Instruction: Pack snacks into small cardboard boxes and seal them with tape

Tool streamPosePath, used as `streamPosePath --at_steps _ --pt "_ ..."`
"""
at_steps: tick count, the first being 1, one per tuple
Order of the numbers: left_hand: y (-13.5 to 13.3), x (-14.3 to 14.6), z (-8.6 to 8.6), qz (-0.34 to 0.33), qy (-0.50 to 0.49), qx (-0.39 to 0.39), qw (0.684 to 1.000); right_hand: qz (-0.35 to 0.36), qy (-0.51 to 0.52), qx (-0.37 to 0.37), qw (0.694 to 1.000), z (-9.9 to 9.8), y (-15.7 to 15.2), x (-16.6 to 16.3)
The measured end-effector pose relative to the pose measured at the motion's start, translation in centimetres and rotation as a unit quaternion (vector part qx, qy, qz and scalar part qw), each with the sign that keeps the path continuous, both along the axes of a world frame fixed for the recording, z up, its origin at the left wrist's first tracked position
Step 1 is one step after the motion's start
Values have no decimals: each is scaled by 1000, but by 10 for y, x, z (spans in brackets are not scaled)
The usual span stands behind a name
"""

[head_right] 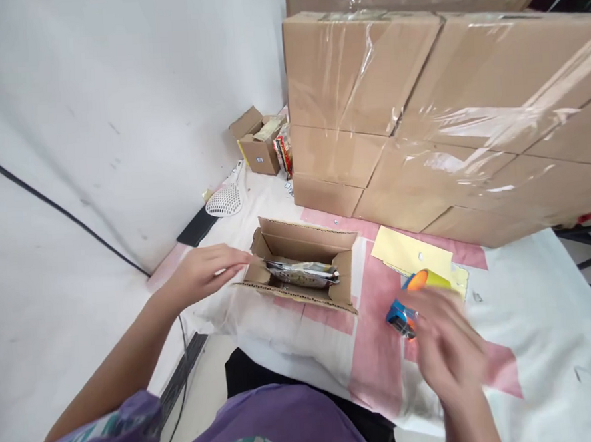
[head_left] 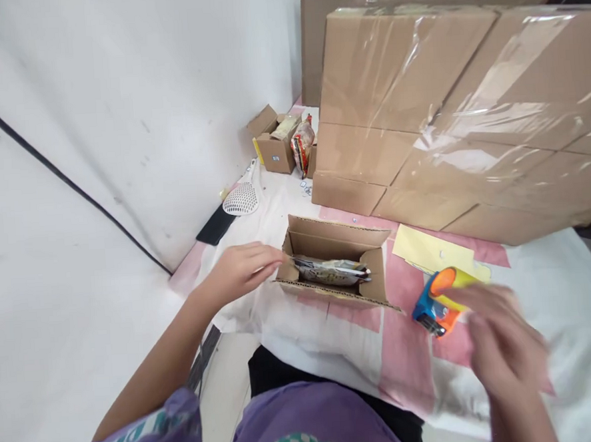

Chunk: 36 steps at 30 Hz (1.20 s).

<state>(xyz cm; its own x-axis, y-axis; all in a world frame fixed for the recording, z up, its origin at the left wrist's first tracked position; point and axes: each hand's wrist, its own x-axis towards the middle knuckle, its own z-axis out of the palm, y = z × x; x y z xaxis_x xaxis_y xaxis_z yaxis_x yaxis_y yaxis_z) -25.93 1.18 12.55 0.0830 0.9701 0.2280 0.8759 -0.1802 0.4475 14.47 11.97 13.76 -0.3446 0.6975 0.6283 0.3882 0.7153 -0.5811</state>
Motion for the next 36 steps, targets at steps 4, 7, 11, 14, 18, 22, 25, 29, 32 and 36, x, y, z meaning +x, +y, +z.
streamPosePath --at_steps 4,7,11,14,18,22,25,29,32,36 --pt "40 32 6 -59 160 -124 978 218 -225 -74 947 1 45 -71" --pt "46 40 8 -24 226 -164 960 257 -340 -77 901 0 57 -114" --pt "37 33 4 -24 117 -148 982 219 -419 -42 880 -14 53 -133" --pt "27 24 -15 -18 -89 -101 991 193 -418 -21 887 -23 50 -130" --pt "19 28 -55 58 -310 27 948 177 -473 24 862 -25 48 -129" --pt "20 41 -85 139 -433 103 885 203 -438 50 874 -23 50 -126" --pt "23 44 -94 150 -458 132 866 237 -282 81 926 -25 54 -116" --pt "23 40 -103 143 -463 142 863 207 0 52 977 -40 58 -99" --pt "18 37 -114 133 -458 200 856 167 190 -29 967 -61 54 -93" --pt "11 34 -133 72 -474 244 843 128 250 -86 956 -92 47 -92"
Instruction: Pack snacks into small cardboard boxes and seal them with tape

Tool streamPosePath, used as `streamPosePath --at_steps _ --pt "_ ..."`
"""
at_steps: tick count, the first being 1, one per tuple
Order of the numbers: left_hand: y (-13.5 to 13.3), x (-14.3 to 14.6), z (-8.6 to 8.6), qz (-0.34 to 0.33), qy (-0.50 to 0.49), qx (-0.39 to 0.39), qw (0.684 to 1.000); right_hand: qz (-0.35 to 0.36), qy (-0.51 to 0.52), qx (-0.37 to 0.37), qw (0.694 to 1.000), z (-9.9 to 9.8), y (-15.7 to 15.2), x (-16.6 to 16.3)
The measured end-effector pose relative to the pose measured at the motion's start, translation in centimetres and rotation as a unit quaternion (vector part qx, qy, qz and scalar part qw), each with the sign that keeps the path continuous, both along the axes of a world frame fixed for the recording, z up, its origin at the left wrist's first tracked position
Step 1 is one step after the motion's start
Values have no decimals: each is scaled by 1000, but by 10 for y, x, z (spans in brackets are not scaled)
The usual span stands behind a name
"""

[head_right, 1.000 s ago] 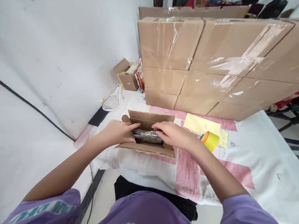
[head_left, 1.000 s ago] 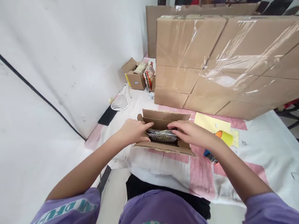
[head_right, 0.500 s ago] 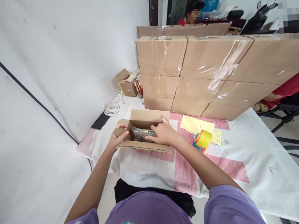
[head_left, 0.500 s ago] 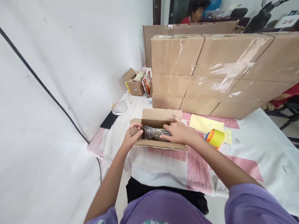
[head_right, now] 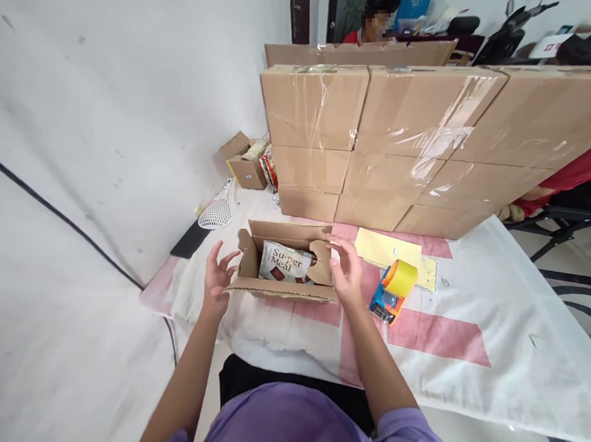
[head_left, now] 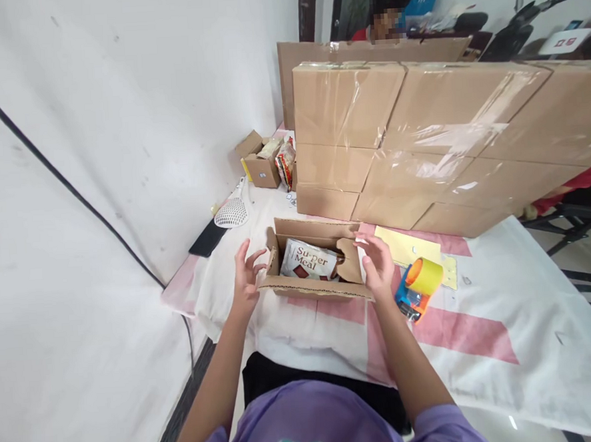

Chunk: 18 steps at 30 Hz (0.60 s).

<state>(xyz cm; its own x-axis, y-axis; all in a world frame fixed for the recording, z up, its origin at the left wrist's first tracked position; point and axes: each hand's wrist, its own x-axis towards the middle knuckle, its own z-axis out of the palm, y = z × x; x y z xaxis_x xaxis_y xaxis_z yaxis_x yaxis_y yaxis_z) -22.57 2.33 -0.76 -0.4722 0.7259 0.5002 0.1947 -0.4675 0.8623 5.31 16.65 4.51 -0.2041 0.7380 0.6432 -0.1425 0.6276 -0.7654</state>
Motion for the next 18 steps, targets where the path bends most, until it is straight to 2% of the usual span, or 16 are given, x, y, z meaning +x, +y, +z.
streamPosePath --at_steps 2,4,6,9,14,18 --pt "-2 -1 -6 -33 52 4 998 3 -35 1 999 -13 -2 1" --pt "-3 -2 -5 -46 118 -23 992 17 -49 8 999 -22 -2 2" --pt "-3 -1 0 -44 178 -53 982 28 -47 11 998 -28 -1 2" --pt "0 2 9 -30 233 -57 970 17 -29 -17 999 -36 2 2" --pt "6 14 12 11 230 -27 973 50 -11 -125 991 -45 3 -1" --pt "7 27 9 67 175 -46 981 49 23 -86 995 -46 3 -2"
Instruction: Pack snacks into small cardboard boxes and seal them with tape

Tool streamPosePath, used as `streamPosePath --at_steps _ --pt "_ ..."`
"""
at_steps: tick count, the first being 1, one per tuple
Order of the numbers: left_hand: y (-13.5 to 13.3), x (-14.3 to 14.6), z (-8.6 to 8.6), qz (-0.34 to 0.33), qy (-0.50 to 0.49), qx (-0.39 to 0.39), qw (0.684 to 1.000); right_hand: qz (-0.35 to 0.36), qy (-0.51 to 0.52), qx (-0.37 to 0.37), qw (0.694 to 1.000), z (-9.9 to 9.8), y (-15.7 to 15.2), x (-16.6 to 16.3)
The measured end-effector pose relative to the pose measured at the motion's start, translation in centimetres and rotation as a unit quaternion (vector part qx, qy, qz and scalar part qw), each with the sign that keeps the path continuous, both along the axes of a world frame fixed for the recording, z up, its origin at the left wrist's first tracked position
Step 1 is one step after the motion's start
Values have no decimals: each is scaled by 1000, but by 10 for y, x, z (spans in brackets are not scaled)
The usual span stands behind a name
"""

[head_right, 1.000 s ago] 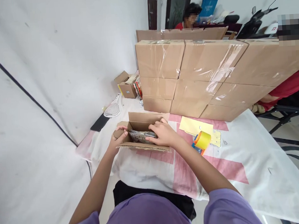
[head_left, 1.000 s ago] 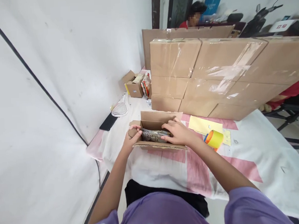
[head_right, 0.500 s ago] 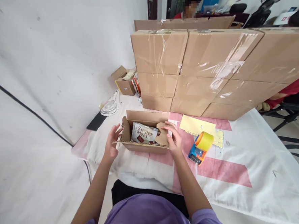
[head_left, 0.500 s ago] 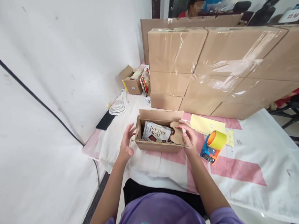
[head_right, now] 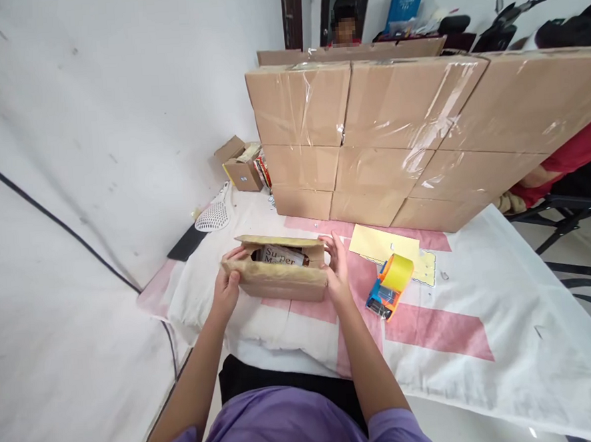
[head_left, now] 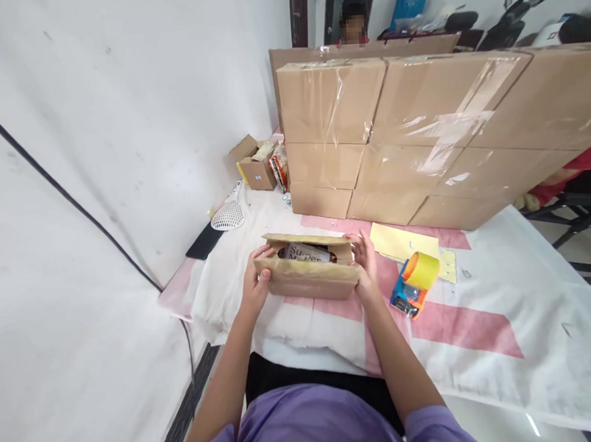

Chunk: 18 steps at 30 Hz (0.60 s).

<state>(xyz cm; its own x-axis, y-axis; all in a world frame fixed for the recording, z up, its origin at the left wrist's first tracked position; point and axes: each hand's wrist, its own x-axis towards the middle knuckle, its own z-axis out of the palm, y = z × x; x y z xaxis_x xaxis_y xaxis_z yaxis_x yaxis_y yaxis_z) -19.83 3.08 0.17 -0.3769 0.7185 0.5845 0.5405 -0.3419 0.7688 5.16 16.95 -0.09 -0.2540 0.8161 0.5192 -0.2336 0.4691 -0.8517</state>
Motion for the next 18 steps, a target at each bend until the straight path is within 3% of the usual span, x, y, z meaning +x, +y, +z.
streamPosePath --at_steps 6,12,18 --pt "2 10 -2 100 -51 -26 993 -31 -47 69 996 9 -3 5" --pt "0 10 17 106 71 2 992 -38 -61 69 995 10 -5 5" --pt "-3 27 44 76 252 -2 965 2 -94 79 992 11 -7 11"
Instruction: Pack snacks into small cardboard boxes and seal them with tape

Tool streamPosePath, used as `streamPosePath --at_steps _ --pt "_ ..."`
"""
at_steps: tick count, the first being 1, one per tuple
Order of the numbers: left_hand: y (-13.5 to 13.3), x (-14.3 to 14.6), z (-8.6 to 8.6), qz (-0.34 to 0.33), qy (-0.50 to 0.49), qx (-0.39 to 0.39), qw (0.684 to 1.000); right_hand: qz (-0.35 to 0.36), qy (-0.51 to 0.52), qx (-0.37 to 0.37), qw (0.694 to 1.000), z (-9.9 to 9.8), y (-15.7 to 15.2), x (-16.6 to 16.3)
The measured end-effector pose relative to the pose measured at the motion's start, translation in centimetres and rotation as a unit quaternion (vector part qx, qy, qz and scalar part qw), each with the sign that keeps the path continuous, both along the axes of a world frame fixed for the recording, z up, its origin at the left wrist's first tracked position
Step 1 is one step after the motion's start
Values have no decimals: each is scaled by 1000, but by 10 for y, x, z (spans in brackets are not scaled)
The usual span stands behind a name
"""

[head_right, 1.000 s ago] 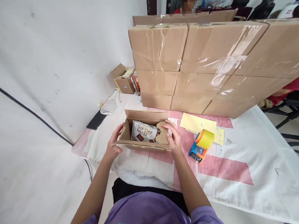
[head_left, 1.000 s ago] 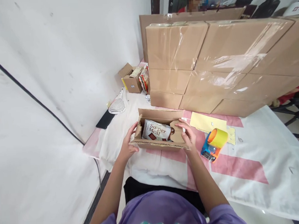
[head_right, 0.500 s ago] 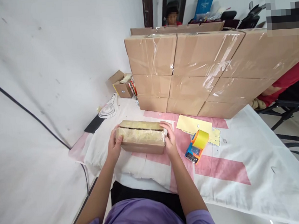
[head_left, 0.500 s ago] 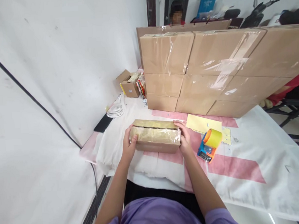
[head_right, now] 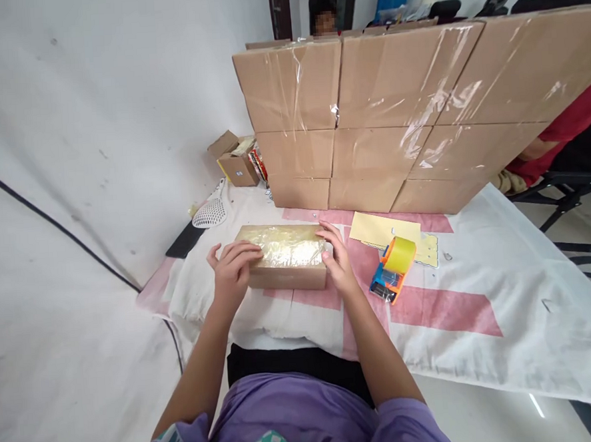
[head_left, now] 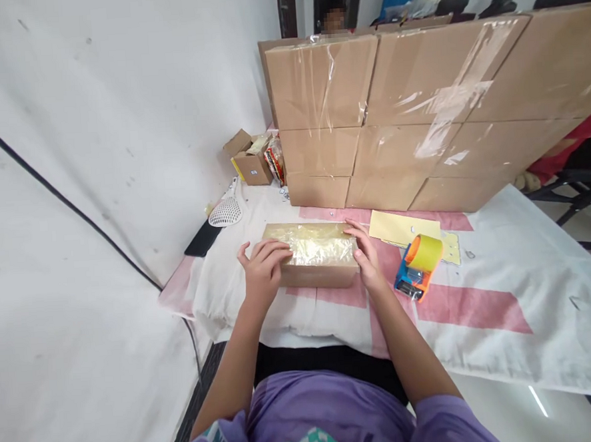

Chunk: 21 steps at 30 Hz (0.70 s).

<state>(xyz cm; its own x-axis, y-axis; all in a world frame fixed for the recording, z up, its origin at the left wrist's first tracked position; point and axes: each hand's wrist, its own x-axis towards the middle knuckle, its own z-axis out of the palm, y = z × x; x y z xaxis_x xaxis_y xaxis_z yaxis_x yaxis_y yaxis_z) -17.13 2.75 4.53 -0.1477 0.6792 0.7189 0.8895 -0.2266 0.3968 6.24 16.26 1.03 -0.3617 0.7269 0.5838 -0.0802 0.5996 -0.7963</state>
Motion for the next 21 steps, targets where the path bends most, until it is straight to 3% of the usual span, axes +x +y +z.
streamPosePath --at_steps 7,21 --pt "0 20 15 -21 63 -38 997 -16 -40 8 999 5 2 5" --pt "1 24 3 15 92 -20 995 -10 -84 36 996 8 -2 7"
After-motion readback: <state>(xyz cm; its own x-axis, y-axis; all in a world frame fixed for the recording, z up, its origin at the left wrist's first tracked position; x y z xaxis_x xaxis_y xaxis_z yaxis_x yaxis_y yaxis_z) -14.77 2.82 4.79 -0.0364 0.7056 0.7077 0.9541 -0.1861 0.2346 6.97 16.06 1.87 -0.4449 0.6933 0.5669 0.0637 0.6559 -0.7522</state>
